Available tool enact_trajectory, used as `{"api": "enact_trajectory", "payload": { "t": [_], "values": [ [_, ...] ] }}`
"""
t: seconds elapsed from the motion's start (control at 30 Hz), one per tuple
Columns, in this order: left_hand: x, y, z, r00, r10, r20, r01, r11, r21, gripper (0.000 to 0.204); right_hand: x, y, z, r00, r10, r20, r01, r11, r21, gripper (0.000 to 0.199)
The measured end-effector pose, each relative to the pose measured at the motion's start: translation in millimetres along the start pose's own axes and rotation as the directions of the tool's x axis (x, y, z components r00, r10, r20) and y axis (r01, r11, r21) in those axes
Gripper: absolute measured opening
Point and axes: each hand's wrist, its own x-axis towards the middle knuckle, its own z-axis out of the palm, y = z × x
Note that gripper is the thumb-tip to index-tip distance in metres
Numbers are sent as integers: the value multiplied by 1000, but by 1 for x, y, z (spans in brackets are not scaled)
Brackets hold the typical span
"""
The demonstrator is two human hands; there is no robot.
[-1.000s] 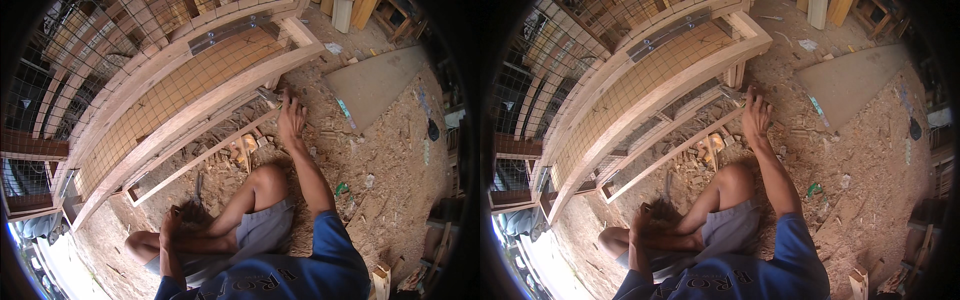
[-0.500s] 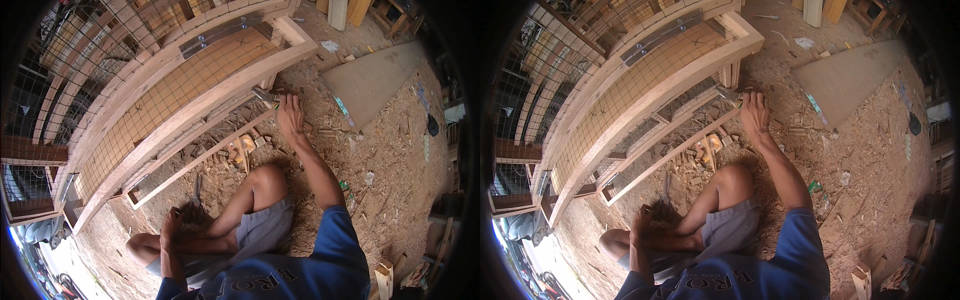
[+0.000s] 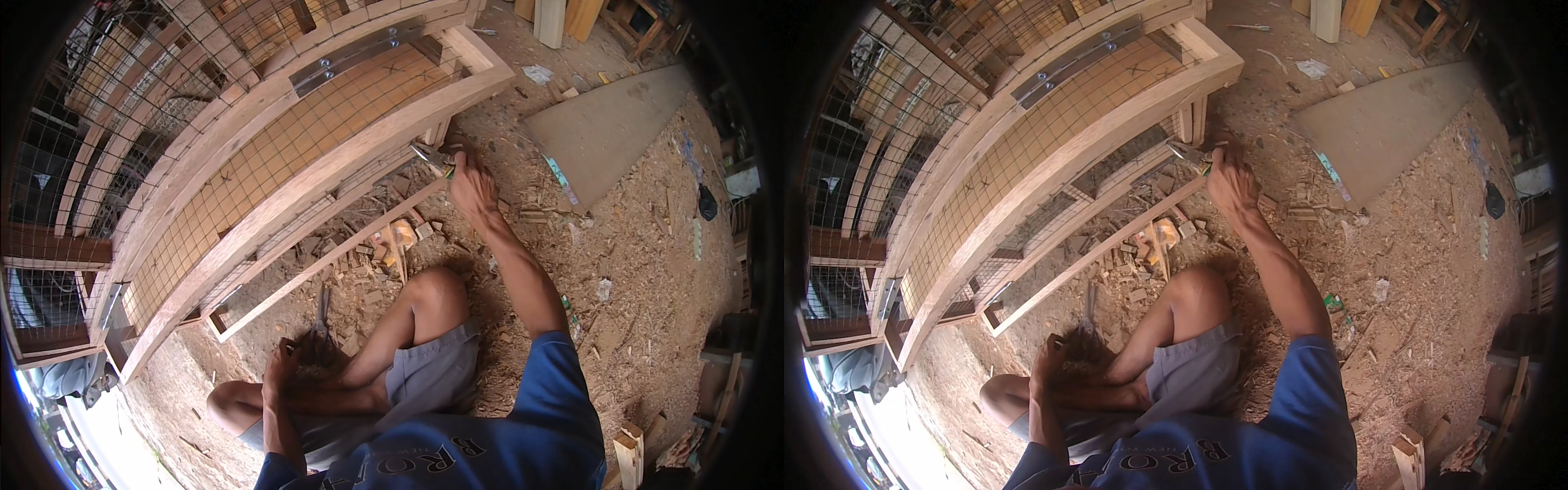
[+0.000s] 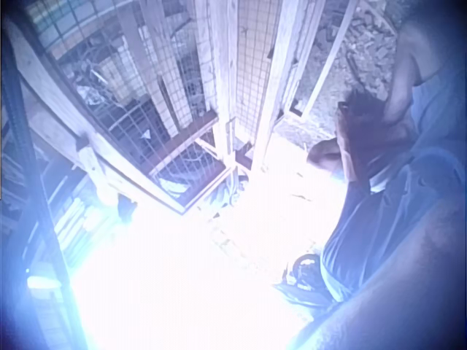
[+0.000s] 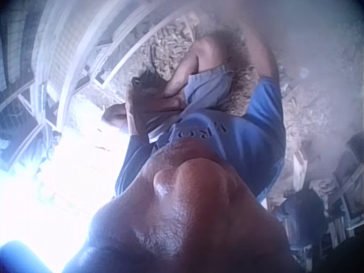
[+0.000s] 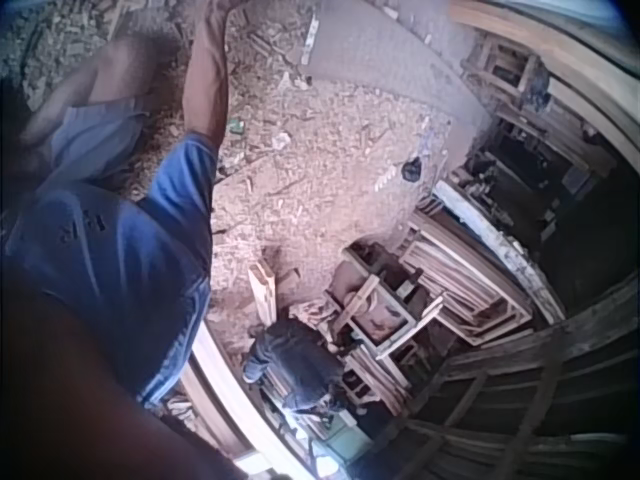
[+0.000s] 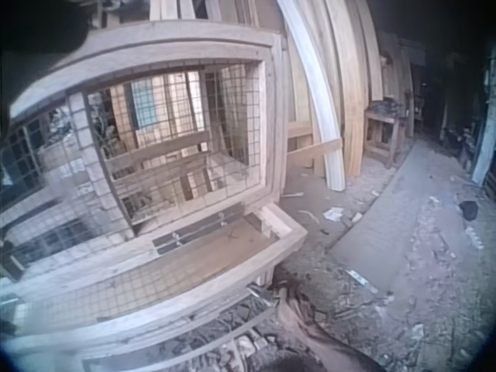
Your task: The person sits on the floor and uses pliers to attach wire mesh to a wooden frame. They repeatedly grip and twist wire ties to secure the mesh to the frame's lower edge.
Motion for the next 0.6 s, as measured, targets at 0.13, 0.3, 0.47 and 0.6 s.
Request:
{"api": "enact_trajectory", "payload": {
  "t": [0.13,0.3,0.47,0.6],
  "values": [
    [-4,7,0,999,27,-33,-27,1000,4,32,-10,-4,-1,997,-10,-80,9,1000,-14,35],
    [-4,-1,3,997,65,-45,-65,998,6,32,-35,-8,-2,989,88,116,-119,948,296,37],
    [0,-8,5,993,119,-23,-121,990,-77,33,-52,-4,-1,978,69,199,-164,843,513,35],
    [-4,-4,6,992,116,-43,-117,993,-24,34,-49,5,-8,918,33,395,-323,643,694,34]
  ]
}}
